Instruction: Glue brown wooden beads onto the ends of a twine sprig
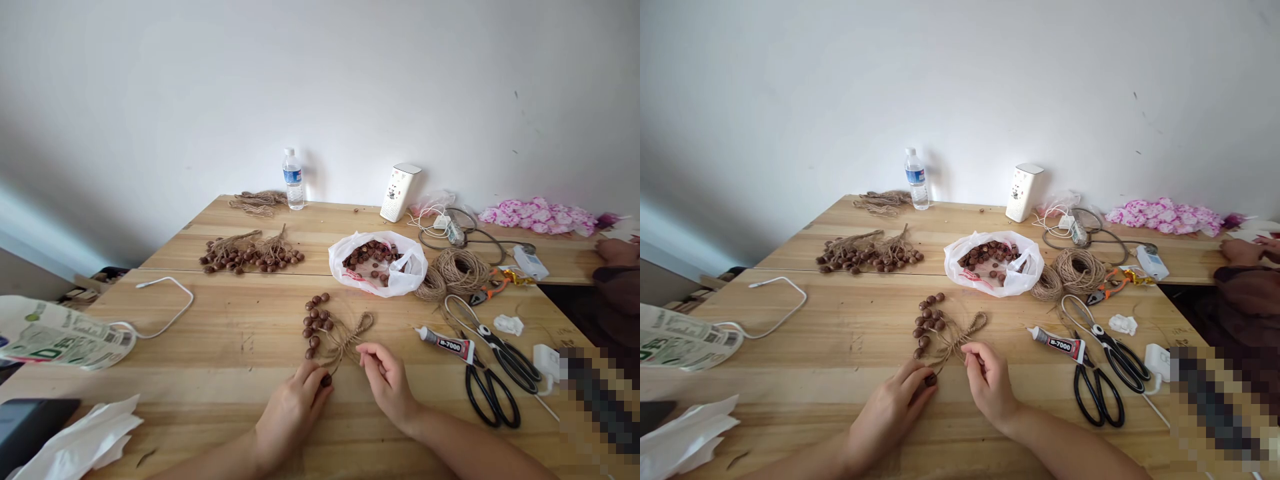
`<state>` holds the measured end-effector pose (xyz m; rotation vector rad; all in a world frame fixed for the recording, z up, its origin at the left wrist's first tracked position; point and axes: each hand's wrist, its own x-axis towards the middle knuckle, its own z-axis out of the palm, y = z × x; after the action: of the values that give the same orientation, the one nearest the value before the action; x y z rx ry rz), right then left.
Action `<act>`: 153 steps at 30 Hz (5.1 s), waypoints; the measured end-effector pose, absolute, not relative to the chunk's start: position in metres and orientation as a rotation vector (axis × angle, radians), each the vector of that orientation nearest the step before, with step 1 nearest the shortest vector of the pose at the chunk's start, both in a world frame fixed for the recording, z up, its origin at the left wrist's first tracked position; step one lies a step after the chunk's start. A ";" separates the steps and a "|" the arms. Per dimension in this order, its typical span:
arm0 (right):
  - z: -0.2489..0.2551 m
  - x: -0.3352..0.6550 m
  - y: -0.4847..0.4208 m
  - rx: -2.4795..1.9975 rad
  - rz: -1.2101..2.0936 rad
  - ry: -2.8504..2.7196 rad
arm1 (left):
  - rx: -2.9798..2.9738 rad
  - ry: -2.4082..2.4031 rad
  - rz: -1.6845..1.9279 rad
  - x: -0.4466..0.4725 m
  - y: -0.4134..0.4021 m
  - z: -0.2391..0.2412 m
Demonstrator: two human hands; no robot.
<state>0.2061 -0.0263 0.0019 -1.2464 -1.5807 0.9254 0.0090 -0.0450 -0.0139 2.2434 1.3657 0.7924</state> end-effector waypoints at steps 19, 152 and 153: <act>0.003 0.218 -0.011 -1.218 0.723 -1.542 | 2.401 1.507 0.524 0.010 -0.048 -0.006; 0.040 0.251 0.158 -2.117 -0.289 -2.580 | 2.774 0.355 1.072 0.007 -0.032 -0.005; 0.040 0.250 0.158 -2.118 -0.278 -2.586 | 2.772 0.357 1.069 0.007 -0.032 -0.005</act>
<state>0.2503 0.1581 0.0404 -2.1181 -2.5859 -0.2778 0.0073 -0.0319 -0.0054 2.7721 0.3571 1.0695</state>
